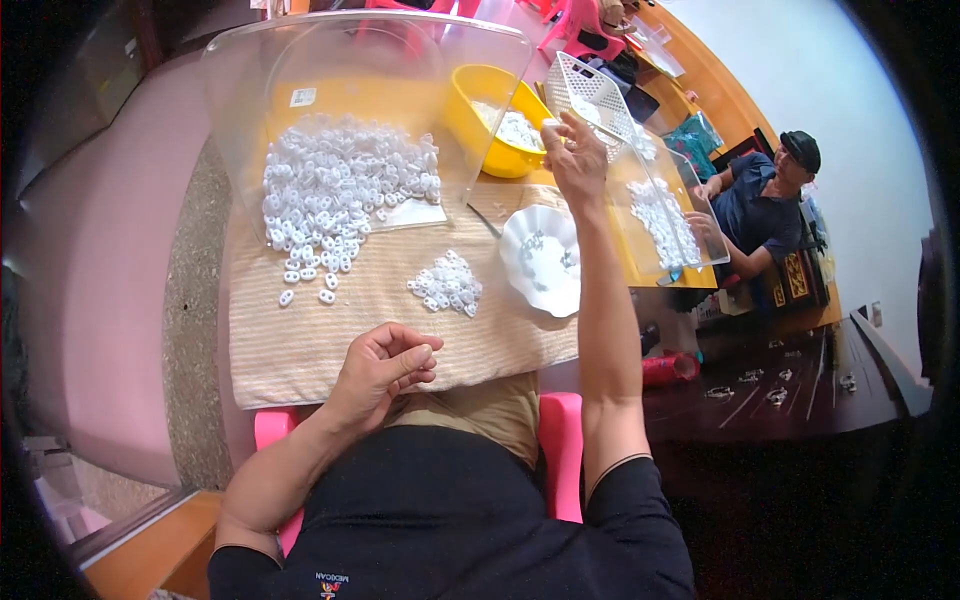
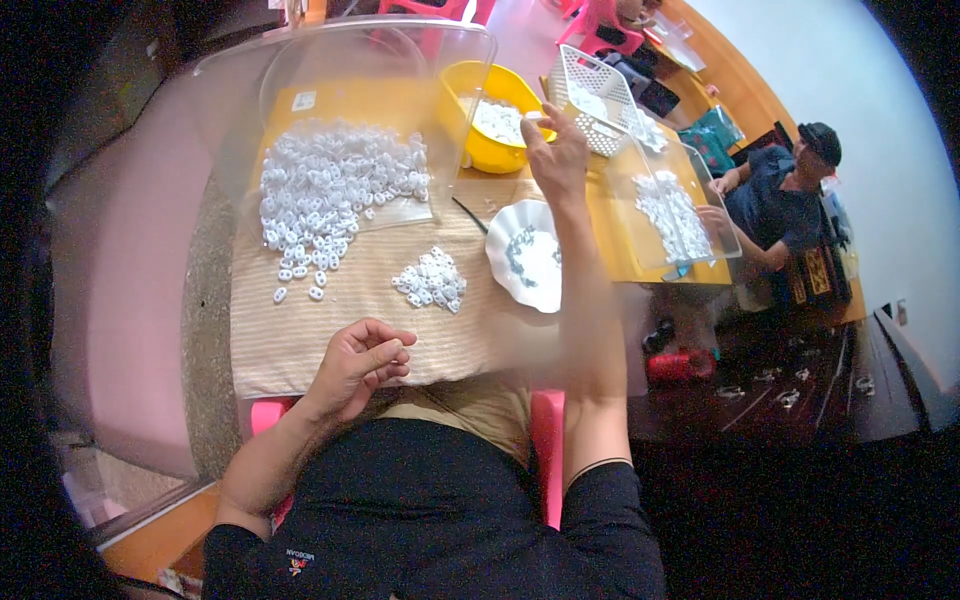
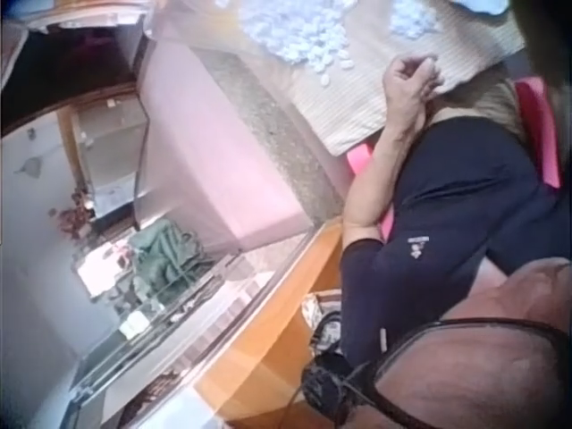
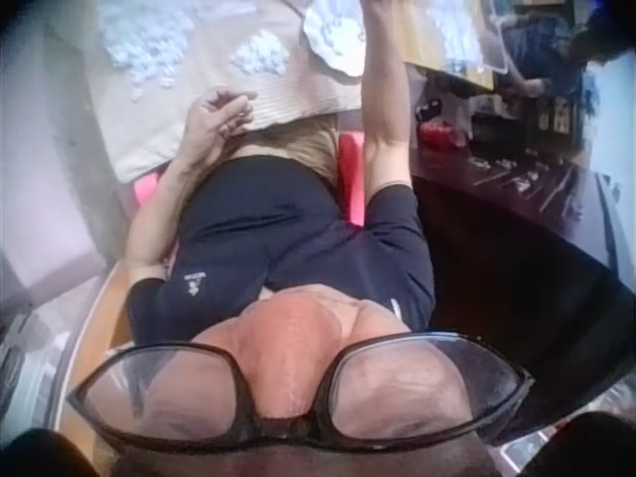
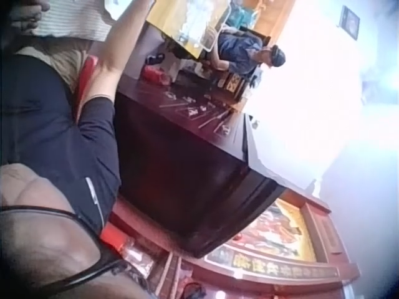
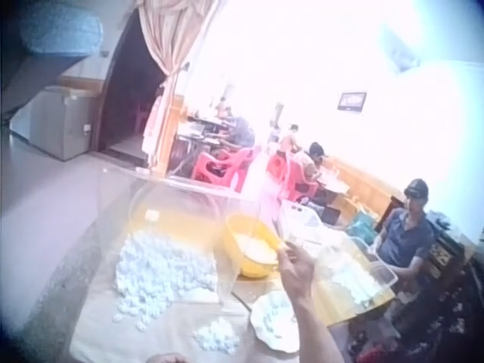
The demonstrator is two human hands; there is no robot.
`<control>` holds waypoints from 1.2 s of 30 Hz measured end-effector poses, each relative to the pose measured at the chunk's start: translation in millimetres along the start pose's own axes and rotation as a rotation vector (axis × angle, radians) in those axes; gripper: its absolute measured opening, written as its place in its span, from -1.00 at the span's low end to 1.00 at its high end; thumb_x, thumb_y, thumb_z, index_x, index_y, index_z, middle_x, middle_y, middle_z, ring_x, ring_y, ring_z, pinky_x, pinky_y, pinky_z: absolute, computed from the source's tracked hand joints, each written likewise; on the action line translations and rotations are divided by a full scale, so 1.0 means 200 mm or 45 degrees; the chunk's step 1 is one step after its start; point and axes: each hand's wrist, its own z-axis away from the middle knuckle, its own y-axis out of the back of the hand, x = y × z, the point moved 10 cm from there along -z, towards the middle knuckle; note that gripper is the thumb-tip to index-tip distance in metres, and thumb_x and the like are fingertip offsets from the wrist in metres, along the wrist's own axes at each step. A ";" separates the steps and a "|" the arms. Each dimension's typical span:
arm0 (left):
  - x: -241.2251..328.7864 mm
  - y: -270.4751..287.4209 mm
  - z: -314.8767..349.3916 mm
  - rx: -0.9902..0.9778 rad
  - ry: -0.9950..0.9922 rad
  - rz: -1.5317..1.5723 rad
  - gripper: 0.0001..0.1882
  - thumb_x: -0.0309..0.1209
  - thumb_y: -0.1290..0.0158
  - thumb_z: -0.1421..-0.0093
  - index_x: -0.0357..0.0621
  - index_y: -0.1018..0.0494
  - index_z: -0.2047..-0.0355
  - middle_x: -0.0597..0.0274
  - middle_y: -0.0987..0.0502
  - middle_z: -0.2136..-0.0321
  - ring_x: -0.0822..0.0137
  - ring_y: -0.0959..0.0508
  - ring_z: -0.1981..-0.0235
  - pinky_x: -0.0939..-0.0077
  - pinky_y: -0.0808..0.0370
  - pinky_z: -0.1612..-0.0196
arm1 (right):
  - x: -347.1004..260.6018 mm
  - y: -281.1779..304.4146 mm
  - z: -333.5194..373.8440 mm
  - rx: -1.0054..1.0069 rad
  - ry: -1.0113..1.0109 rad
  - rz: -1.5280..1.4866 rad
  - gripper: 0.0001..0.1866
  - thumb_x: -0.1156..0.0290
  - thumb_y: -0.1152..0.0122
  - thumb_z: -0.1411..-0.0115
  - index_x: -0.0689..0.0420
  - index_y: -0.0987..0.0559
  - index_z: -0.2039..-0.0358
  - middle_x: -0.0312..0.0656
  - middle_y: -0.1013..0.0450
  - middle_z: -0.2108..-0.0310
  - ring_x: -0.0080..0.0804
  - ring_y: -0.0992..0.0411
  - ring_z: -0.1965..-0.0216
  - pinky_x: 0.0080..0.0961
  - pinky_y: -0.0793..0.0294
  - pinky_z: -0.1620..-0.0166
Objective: Sorting small white plastic components from a container into a white dish.
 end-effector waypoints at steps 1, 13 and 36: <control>0.00 -0.02 -0.01 -0.004 0.019 -0.018 -0.85 -0.50 -0.12 -0.20 -0.24 -0.45 0.22 0.15 -0.56 0.20 0.48 -0.56 0.31 0.55 -0.58 0.18 | 0.14 -0.01 -0.03 -0.061 0.089 0.168 -0.62 0.35 -0.25 -0.13 0.35 -0.56 0.12 -0.05 -0.56 0.35 -0.40 -0.54 0.42 -0.53 -0.52 0.34; 0.03 0.00 -0.01 -0.040 -0.078 -0.070 -0.88 -0.49 -0.12 -0.21 -0.22 -0.46 0.25 0.15 -0.55 0.21 0.50 -0.55 0.34 0.57 -0.58 0.22 | -0.15 -0.50 0.63 -0.784 -0.076 -0.283 -0.84 0.49 -0.27 -0.16 0.26 -0.61 0.25 -0.35 -0.49 0.50 -0.70 -0.37 0.51 -0.72 -0.35 0.46; 0.19 -0.04 0.09 -0.011 -0.579 -0.303 -0.91 -0.55 -0.13 -0.19 -0.24 -0.49 0.28 0.33 -0.55 0.34 0.60 -0.50 0.31 0.67 -0.48 0.24 | -0.78 -1.02 1.07 -1.375 0.516 0.188 -0.78 0.36 -0.17 -0.11 0.05 -0.64 0.22 -0.12 -0.49 0.25 -0.09 -0.50 0.29 -0.26 -0.47 0.19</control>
